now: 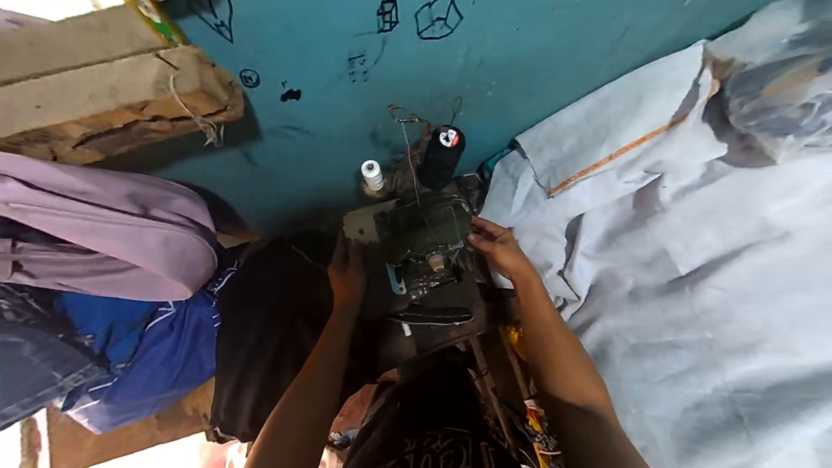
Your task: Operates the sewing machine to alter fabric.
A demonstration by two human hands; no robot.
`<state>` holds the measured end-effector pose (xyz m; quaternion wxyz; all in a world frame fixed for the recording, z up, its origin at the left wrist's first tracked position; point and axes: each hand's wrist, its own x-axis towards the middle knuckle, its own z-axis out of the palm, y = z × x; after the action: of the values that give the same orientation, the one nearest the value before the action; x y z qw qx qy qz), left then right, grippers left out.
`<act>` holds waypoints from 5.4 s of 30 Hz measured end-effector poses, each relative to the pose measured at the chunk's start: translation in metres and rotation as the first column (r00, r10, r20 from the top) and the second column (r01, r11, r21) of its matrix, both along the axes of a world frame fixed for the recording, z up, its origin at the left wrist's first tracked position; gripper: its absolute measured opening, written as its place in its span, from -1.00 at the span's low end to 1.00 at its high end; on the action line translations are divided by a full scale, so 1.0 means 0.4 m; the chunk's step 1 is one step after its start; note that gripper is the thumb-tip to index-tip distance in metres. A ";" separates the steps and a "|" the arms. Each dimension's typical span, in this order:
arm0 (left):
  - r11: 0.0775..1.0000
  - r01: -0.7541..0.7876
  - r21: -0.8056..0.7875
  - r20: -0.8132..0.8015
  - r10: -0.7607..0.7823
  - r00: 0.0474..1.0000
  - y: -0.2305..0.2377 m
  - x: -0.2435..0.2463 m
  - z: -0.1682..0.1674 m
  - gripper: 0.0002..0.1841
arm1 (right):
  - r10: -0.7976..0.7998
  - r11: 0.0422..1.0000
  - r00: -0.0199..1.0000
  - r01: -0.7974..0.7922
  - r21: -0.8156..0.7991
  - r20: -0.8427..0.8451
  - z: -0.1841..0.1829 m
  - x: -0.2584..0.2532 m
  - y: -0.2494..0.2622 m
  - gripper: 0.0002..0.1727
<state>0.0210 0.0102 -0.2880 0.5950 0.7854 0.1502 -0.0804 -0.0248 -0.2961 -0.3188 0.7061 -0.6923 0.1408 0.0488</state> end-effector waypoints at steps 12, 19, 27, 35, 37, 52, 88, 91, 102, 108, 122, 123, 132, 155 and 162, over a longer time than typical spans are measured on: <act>0.981 -0.022 -0.195 -0.104 0.001 0.995 0.028 -0.121 0.093 -0.59 | -0.221 0.921 0.938 0.110 -0.374 -0.267 -0.061 -0.071 -0.069 -0.44; 0.992 0.122 0.015 -0.006 -0.122 0.993 0.015 -0.133 0.086 -0.65 | -0.466 0.856 0.800 0.299 -0.421 -0.379 -0.149 -0.003 0.079 -0.48; 0.978 0.201 -0.063 0.035 -0.199 0.979 0.010 -0.132 0.087 -0.62 | -0.571 0.811 0.730 0.433 -0.393 -0.375 -0.176 0.057 0.077 -0.52; 0.979 0.189 -0.072 0.035 -0.187 0.982 0.021 -0.128 0.090 -0.65 | -0.531 0.838 0.738 0.384 -0.387 -0.417 -0.161 0.053 0.082 -0.59; 0.982 0.177 -0.066 0.037 -0.175 0.984 0.018 -0.127 0.093 -0.65 | -0.533 0.839 0.726 0.387 -0.382 -0.434 -0.153 0.055 0.083 -0.57; 0.987 0.163 -0.001 -0.020 -0.163 0.986 0.039 -0.128 0.084 -0.64 | -0.311 0.729 0.930 0.100 -0.677 -0.197 -0.021 -0.039 -0.251 -0.52; 0.965 0.262 0.025 -0.147 -0.256 0.955 0.108 -0.146 0.059 -0.52 | -0.112 0.977 0.994 0.110 0.183 -0.001 -0.039 0.046 0.040 -0.52; 0.962 0.273 0.001 -0.090 -0.272 0.958 0.111 -0.146 0.040 -0.51 | -0.046 0.985 0.998 0.037 0.168 0.049 -0.004 0.013 0.025 -0.41; 0.863 0.458 0.214 -0.171 -0.428 0.887 0.136 -0.162 0.046 -0.39 | -0.097 0.968 0.807 -0.059 -0.244 -0.582 0.074 0.096 0.050 -0.47; 0.494 0.608 0.621 0.021 -0.786 0.618 0.305 -0.273 0.000 -0.58 | -0.298 0.886 0.914 0.159 -0.435 -0.274 0.068 -0.156 0.092 -0.36; 0.646 -0.650 -0.400 0.246 0.759 0.603 0.438 -0.281 0.068 -0.78 | 0.309 0.632 0.875 -0.481 -0.608 -0.373 0.102 -0.223 0.583 -0.46; 0.556 -0.680 -0.477 0.225 0.826 0.517 0.462 -0.268 0.088 -0.77 | 0.317 0.591 0.843 -0.534 -0.605 -0.434 0.108 -0.205 0.597 -0.38; 0.904 -0.202 0.377 0.039 0.203 0.979 0.461 -0.292 0.001 -0.34 | 0.409 0.551 0.742 -0.665 -0.504 -0.532 0.155 -0.243 0.560 -0.43; 0.712 -0.669 0.215 0.938 0.040 0.344 0.422 -0.057 0.255 -0.41 | 0.183 0.510 0.884 -0.459 -0.728 -0.430 0.108 -0.265 0.460 -0.52; 0.633 0.396 0.665 -0.259 -0.302 0.917 0.376 -0.087 0.094 -0.35 | -0.274 0.758 0.900 0.419 -0.499 0.339 0.061 -0.213 0.336 -0.67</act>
<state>-0.0137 0.1607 -0.2504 0.2111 0.9596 0.0508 -0.1787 -0.1102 -0.1615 -0.2945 0.4796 -0.8304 0.1870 -0.2133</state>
